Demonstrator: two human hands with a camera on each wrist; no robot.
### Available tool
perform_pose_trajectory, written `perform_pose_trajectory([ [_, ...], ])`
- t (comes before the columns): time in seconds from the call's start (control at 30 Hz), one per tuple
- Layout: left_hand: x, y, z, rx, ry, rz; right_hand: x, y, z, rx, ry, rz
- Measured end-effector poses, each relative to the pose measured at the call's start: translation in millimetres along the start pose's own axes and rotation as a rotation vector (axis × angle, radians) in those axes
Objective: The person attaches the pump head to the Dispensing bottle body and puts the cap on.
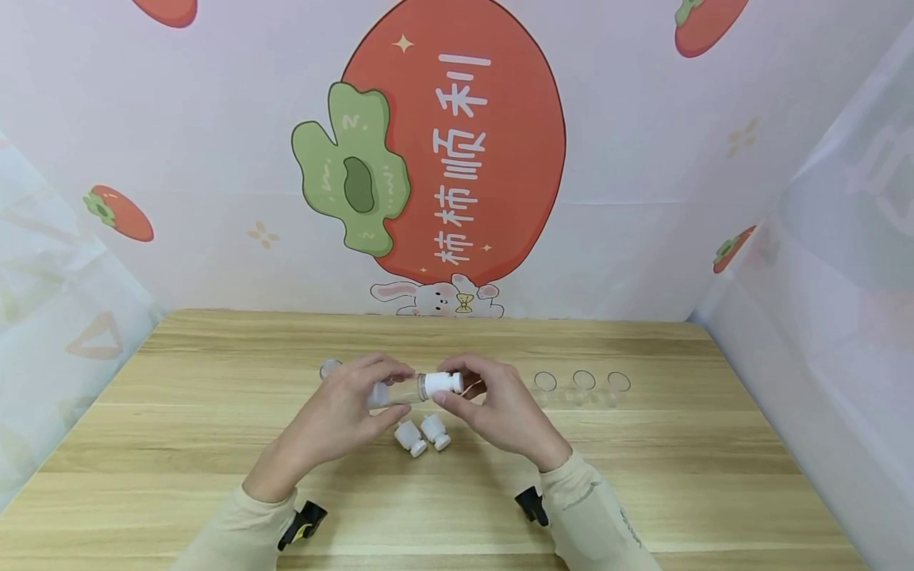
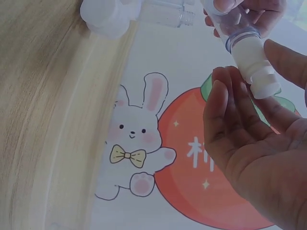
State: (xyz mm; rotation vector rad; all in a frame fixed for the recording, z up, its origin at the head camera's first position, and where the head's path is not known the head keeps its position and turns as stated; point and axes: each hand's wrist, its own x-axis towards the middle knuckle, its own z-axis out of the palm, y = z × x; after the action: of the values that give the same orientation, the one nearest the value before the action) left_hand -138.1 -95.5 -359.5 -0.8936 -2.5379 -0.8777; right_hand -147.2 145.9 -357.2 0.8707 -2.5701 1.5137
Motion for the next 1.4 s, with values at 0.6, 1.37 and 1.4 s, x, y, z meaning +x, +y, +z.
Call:
perform_pose_trajectory([
  [0.6, 1.5, -1.2, 1.2, 0.041, -0.004, 0.015, 0.3, 2.6, -0.8, -0.001, 0.016, 0.000],
  [1.37, 1.8, -1.7, 3.6, 0.114, 0.025, 0.035, 1.3, 3.4, 2.6, -0.037, 0.007, 0.059],
  [1.4, 1.6, -1.6, 3.4, 0.113, 0.025, 0.032, 1.1, 4.0, 2.3, -0.038, 0.010, 0.049],
])
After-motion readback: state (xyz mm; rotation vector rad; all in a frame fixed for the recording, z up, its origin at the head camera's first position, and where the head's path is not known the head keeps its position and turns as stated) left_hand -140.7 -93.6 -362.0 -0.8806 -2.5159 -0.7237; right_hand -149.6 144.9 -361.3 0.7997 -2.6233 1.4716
